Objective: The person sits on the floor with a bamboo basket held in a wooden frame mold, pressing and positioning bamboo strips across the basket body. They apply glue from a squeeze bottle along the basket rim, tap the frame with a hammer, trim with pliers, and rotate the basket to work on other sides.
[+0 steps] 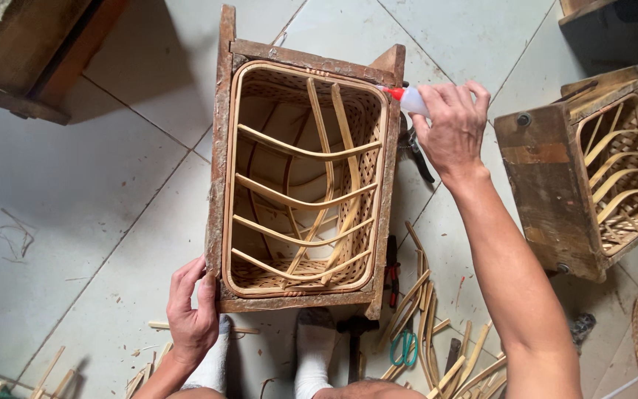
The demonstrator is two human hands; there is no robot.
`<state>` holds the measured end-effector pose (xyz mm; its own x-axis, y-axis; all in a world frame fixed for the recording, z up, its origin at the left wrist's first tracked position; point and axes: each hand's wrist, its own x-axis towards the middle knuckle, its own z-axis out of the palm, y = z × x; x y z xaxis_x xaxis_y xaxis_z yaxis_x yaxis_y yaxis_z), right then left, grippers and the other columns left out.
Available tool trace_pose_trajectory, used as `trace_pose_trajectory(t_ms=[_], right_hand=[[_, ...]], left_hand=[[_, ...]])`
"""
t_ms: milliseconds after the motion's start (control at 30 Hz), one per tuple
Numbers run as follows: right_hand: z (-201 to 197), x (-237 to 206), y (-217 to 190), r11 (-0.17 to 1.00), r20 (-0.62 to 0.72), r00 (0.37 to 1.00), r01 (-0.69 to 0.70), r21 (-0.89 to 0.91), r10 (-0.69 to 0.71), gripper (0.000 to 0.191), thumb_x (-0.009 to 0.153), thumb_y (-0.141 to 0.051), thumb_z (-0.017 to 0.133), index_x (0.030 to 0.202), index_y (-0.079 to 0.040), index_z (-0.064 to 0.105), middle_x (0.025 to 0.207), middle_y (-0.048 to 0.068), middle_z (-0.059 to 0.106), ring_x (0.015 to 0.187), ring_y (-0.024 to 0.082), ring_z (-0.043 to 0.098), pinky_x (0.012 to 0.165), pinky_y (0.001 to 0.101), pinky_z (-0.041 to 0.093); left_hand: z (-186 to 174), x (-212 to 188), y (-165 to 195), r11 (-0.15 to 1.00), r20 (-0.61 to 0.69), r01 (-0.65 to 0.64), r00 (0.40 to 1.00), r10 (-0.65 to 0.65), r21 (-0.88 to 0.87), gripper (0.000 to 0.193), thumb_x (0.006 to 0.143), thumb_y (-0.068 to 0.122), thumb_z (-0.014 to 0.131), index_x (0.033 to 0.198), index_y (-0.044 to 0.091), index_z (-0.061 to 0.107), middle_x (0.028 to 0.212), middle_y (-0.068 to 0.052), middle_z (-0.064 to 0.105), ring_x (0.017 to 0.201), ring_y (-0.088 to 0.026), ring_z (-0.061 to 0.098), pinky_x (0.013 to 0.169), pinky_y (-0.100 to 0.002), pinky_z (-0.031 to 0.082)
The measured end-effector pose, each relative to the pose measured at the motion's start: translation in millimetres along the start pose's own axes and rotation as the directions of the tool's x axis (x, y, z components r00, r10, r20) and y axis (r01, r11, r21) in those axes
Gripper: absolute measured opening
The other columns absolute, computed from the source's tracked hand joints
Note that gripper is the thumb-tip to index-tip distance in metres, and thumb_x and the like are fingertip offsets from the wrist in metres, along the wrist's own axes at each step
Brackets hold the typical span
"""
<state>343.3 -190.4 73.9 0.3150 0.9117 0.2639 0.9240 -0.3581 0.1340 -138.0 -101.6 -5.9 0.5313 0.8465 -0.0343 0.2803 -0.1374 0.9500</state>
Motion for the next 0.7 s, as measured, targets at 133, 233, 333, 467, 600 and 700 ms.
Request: trace_pose_trajectory(t_ms=[133, 233, 333, 467, 600, 700], right_hand=[[3.5, 1.4, 1.8, 0.998, 0.031, 0.999, 0.025, -0.059, -0.023, 0.025, 0.092, -0.014, 0.083, 0.113, -0.010, 0.071, 0.106, 0.004, 0.070, 0.104, 0.021, 0.064, 0.111, 0.0434, 0.036], [6.2, 1.6, 7.1, 0.996, 0.009, 0.999, 0.042, -0.076, -0.042, 0.024, 0.092, -0.013, 0.084, 0.112, -0.010, 0.071, 0.105, 0.003, 0.070, 0.104, 0.020, 0.063, 0.110, 0.0429, 0.036], [9.0, -1.3, 12.1, 0.998, -0.063, 0.997, 0.050, -0.037, -0.052, 0.027, 0.091, -0.012, 0.083, 0.116, -0.010, 0.072, 0.106, 0.003, 0.071, 0.107, 0.019, 0.063, 0.111, 0.0425, 0.035], [13.1, -4.7, 11.7, 0.997, -0.040, 0.998, 0.052, -0.058, -0.054, 0.027, 0.089, -0.011, 0.082, 0.114, -0.011, 0.073, 0.105, 0.002, 0.071, 0.106, 0.018, 0.064, 0.111, 0.0425, 0.035], [10.5, -0.6, 8.6, 0.992, -0.004, 0.997, 0.077, -0.099, -0.078, 0.025, 0.088, -0.008, 0.082, 0.111, -0.012, 0.072, 0.104, 0.001, 0.071, 0.107, 0.018, 0.064, 0.111, 0.0419, 0.035], [3.2, 4.5, 6.6, 0.996, -0.026, 0.997, 0.068, -0.049, -0.070, 0.025, 0.090, -0.011, 0.082, 0.112, -0.010, 0.071, 0.104, 0.003, 0.070, 0.107, 0.019, 0.064, 0.110, 0.0432, 0.035]], left_hand=[[1.2, -2.1, -2.5, 1.000, -0.004, -0.009, 1.000, 0.009, 0.025, 0.033, 0.105, 0.009, 0.056, 0.136, -0.001, 0.061, 0.128, -0.017, 0.063, 0.118, -0.024, 0.062, 0.102, -0.034, 0.050], [1.3, -3.8, -4.3, 1.000, 0.001, -0.001, 1.000, 0.001, 0.023, 0.033, 0.105, 0.009, 0.056, 0.136, -0.001, 0.061, 0.128, -0.017, 0.063, 0.118, -0.024, 0.062, 0.102, -0.033, 0.050], [1.8, -4.5, -5.4, 1.000, 0.002, -0.007, 1.000, 0.007, 0.025, 0.033, 0.105, 0.009, 0.055, 0.136, -0.002, 0.061, 0.128, -0.017, 0.063, 0.118, -0.024, 0.062, 0.103, -0.033, 0.050], [2.1, -4.5, -5.2, 0.999, 0.005, -0.011, 1.000, 0.011, 0.042, 0.033, 0.105, 0.008, 0.055, 0.135, -0.002, 0.061, 0.128, -0.018, 0.063, 0.119, -0.025, 0.061, 0.105, -0.034, 0.049], [2.5, -4.4, -4.3, 0.999, -0.002, -0.001, 1.000, 0.001, 0.043, 0.032, 0.105, 0.008, 0.054, 0.135, -0.002, 0.061, 0.128, -0.017, 0.063, 0.119, -0.025, 0.062, 0.105, -0.034, 0.048], [2.8, -3.6, -4.3, 0.999, -0.007, -0.009, 1.000, 0.010, 0.044, 0.032, 0.105, 0.008, 0.055, 0.135, -0.002, 0.061, 0.128, -0.017, 0.063, 0.119, -0.026, 0.061, 0.105, -0.034, 0.048]])
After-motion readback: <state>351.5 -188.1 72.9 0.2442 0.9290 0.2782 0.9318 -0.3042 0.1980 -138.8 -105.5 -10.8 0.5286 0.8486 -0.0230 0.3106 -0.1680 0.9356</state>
